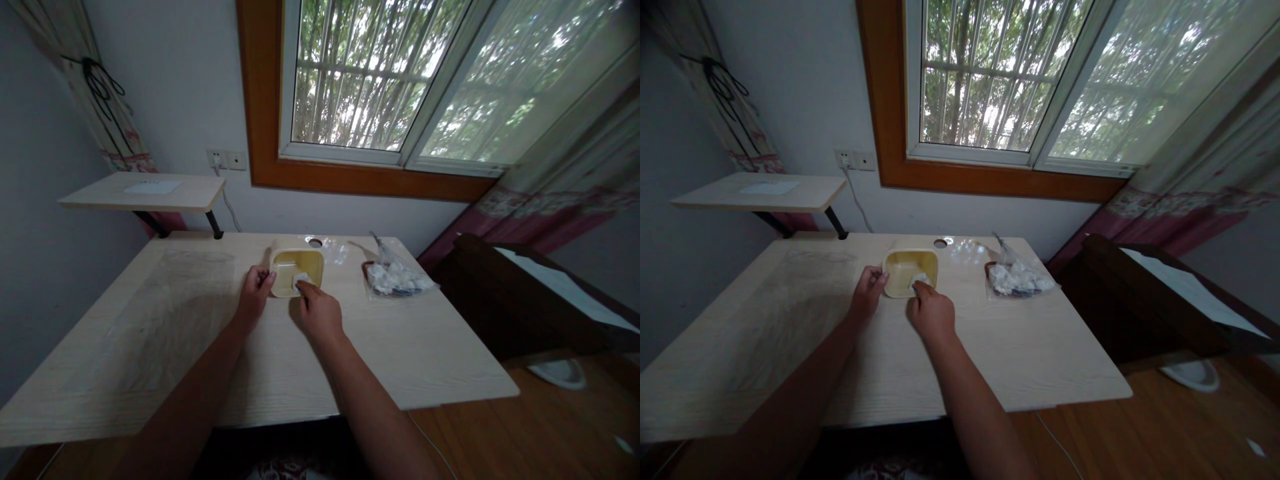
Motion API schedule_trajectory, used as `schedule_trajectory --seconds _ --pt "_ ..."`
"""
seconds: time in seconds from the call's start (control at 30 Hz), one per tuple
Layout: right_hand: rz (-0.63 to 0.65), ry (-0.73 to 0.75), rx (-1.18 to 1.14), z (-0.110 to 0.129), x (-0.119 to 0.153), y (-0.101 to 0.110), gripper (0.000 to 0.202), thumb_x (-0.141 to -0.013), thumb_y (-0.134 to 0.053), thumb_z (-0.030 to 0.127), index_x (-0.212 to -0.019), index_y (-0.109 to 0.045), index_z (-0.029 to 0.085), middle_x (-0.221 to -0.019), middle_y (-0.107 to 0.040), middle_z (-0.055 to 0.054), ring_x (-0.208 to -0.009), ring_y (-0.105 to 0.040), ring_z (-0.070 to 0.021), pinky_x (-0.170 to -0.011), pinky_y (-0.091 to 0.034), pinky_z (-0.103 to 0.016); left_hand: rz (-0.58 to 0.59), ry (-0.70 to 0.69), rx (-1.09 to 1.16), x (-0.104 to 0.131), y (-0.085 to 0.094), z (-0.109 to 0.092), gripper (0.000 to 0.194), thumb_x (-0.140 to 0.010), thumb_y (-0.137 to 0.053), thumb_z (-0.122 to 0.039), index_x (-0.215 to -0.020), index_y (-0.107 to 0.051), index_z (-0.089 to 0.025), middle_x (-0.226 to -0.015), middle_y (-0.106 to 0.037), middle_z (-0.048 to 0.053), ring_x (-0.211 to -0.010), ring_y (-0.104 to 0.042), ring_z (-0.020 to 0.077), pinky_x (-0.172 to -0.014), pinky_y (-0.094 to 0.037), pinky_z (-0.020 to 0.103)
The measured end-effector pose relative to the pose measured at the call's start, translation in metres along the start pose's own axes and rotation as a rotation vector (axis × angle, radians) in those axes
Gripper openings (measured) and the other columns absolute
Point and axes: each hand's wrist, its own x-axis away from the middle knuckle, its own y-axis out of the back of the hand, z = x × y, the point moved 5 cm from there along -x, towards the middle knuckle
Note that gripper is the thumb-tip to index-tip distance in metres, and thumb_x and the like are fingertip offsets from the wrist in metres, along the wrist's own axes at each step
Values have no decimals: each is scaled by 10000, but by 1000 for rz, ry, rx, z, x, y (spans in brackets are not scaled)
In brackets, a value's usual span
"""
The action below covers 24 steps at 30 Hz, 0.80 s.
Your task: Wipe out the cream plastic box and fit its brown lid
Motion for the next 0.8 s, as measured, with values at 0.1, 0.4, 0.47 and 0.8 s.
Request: schedule_trajectory --seconds 0.1,0.4,0.47,0.8 --pt "1 0 6 0 0 0 466 -866 -504 178 -1310 -617 260 -1340 -651 -4 -1102 -681 -192 -980 -507 -283 -3 -8 -13 0 1 -1 233 -848 -617 -409 -840 -508 -203 -696 -458 -45 -614 -443 112 -564 -354 227" --pt "5 1 7 1 0 0 462 -863 -502 186 -1304 -619 262 -1335 -654 -2 -1099 -682 -196 -977 -512 -292 -41 -40 -70 -3 5 2 224 -844 -634 -402 -841 -535 -200 -724 -458 -36 -667 -440 125 -635 -374 242" --pt "4 4 5 1 0 0 465 -861 -502 183 -1304 -618 263 -1336 -653 -3 -1109 -678 -195 -977 -511 -291 -41 -12 -54 -3 5 1 243 -832 -643 -418 -841 -538 -199 -722 -459 -37 -665 -444 123 -638 -379 239" --pt "-9 8 -1 -1 1 -3 461 -866 -496 168 -1301 -620 261 -1341 -650 1 -1119 -674 -188 -993 -503 -286 16 119 141 -4 1 11 338 -779 -686 -463 -910 -525 -196 -847 -542 -15 -720 -562 117 -644 -476 229"
